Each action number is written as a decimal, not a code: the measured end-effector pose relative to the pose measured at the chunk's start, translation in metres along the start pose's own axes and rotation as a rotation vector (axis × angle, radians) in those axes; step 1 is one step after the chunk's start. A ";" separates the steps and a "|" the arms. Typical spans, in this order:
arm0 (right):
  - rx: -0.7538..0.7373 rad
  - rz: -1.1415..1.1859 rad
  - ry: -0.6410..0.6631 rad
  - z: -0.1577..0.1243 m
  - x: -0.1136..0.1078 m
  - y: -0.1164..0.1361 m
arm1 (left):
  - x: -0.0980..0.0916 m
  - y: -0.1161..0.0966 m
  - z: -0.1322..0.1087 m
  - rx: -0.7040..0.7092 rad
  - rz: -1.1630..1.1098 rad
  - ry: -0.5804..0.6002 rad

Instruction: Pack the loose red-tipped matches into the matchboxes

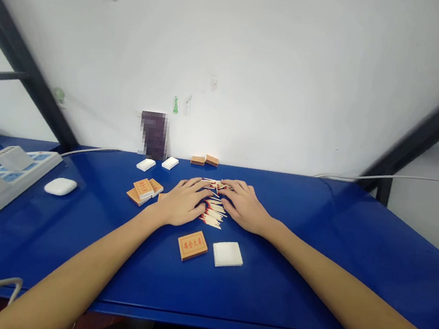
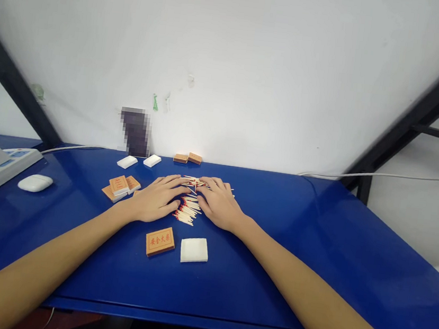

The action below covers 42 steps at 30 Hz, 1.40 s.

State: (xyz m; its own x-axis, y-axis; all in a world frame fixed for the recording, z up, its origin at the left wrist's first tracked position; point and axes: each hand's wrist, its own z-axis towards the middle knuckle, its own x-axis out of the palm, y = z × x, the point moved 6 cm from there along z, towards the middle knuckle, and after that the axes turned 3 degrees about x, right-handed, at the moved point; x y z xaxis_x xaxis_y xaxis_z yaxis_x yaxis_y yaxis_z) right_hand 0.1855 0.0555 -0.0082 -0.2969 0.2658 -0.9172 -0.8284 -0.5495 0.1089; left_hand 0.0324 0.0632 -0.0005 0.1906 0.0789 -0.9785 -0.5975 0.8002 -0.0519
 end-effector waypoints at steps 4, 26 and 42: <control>-0.005 0.018 -0.008 0.000 -0.001 0.000 | -0.003 -0.003 -0.001 0.037 -0.023 -0.011; -0.057 0.106 0.059 0.002 0.000 0.004 | 0.001 0.000 0.004 -0.014 0.031 0.023; -0.008 0.080 0.057 0.002 0.001 -0.001 | -0.001 0.000 0.002 -0.025 -0.017 -0.045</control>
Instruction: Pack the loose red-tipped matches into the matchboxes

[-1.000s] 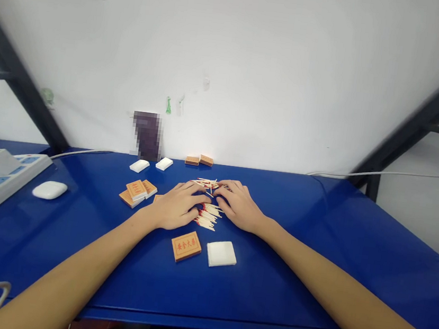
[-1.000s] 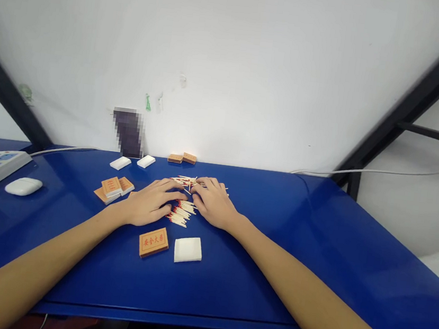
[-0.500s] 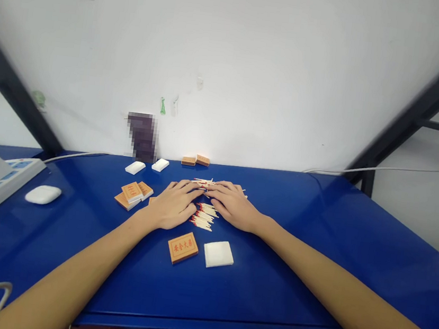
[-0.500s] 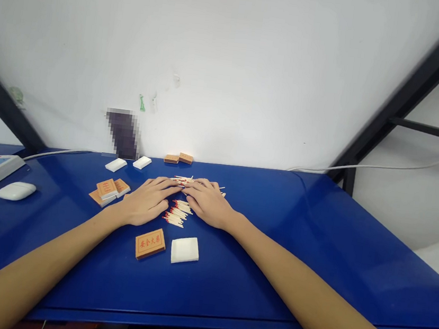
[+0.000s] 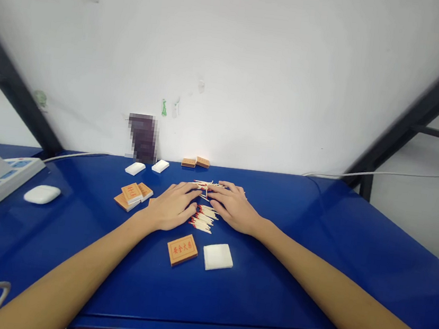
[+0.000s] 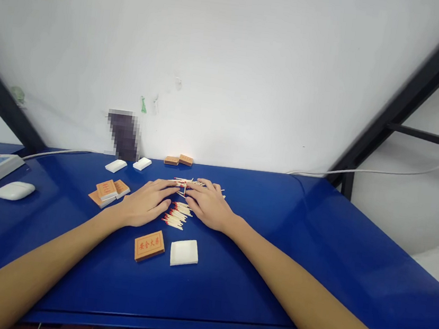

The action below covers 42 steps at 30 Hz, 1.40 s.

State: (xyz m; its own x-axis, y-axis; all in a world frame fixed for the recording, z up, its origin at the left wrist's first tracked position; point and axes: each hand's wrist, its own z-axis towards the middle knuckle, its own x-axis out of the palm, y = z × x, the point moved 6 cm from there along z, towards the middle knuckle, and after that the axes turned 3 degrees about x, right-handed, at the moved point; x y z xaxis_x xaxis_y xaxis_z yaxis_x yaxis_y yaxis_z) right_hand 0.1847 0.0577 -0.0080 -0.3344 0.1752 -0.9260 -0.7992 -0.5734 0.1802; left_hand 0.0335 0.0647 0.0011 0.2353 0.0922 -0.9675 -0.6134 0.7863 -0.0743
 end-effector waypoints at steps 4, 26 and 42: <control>-0.016 0.018 0.064 0.001 0.000 0.003 | 0.004 0.002 0.001 -0.001 0.029 0.015; -0.177 0.029 -0.016 -0.001 -0.007 0.015 | 0.003 0.000 0.001 0.021 0.018 0.042; -0.150 0.031 0.008 -0.002 -0.003 0.012 | 0.005 0.010 0.004 -0.030 0.011 -0.017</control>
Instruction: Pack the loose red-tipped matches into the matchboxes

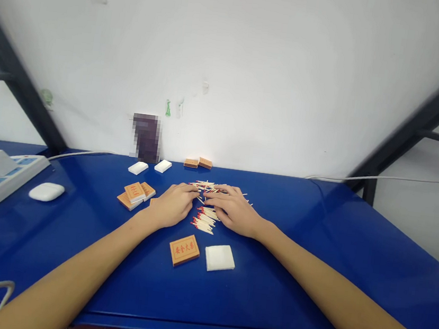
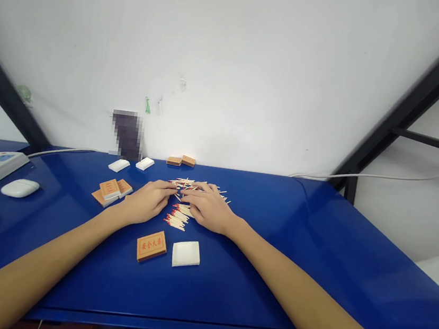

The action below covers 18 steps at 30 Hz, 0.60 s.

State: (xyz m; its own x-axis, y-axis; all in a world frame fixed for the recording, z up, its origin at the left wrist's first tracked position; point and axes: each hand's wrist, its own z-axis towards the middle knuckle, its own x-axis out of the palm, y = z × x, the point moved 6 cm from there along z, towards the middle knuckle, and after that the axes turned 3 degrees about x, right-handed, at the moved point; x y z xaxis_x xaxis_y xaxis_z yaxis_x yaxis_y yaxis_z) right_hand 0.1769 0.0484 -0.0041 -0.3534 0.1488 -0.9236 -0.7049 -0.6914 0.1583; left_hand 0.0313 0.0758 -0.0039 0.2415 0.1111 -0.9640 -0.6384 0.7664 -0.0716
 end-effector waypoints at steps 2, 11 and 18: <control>0.001 0.000 0.022 0.000 0.001 0.000 | 0.000 0.003 0.000 0.008 0.007 -0.029; -0.064 0.002 -0.005 0.000 -0.001 0.003 | -0.006 0.009 0.001 -0.035 -0.060 -0.078; 0.027 0.024 -0.088 0.000 0.000 -0.004 | -0.008 0.012 0.004 -0.109 -0.246 -0.106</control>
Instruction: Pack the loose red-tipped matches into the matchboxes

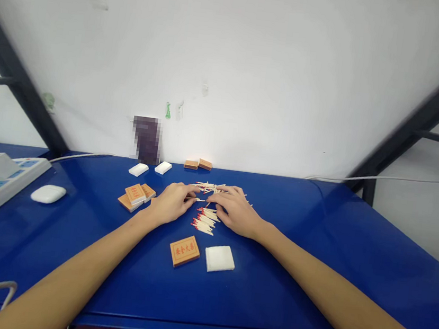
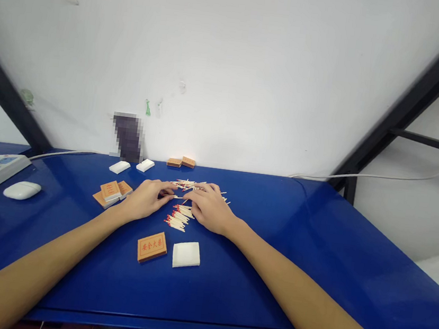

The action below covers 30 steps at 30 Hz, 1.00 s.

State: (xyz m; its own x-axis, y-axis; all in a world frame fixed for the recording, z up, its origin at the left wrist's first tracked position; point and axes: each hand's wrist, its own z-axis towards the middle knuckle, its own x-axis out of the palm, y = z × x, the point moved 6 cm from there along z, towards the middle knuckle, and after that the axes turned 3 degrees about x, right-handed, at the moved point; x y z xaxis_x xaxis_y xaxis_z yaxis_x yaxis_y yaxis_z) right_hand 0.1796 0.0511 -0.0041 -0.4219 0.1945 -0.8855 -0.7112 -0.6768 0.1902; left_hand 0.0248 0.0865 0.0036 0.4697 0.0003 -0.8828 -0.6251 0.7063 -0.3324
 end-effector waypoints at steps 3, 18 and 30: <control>0.016 0.011 0.031 0.001 0.001 -0.001 | 0.001 0.000 0.002 -0.019 -0.125 0.003; 0.075 0.053 0.059 -0.007 -0.013 0.016 | 0.009 -0.015 0.006 0.069 -0.029 0.006; 0.123 -0.134 0.127 -0.012 -0.032 -0.017 | 0.007 -0.031 0.007 0.164 -0.257 0.026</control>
State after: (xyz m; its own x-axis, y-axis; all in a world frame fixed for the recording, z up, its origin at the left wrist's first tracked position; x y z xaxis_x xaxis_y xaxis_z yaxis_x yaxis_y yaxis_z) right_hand 0.2119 0.0474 0.0163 -0.2499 0.1804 -0.9513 -0.8227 -0.5576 0.1104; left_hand 0.0519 0.0692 0.0098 0.5815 -0.2098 -0.7860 -0.3779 0.7859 -0.4894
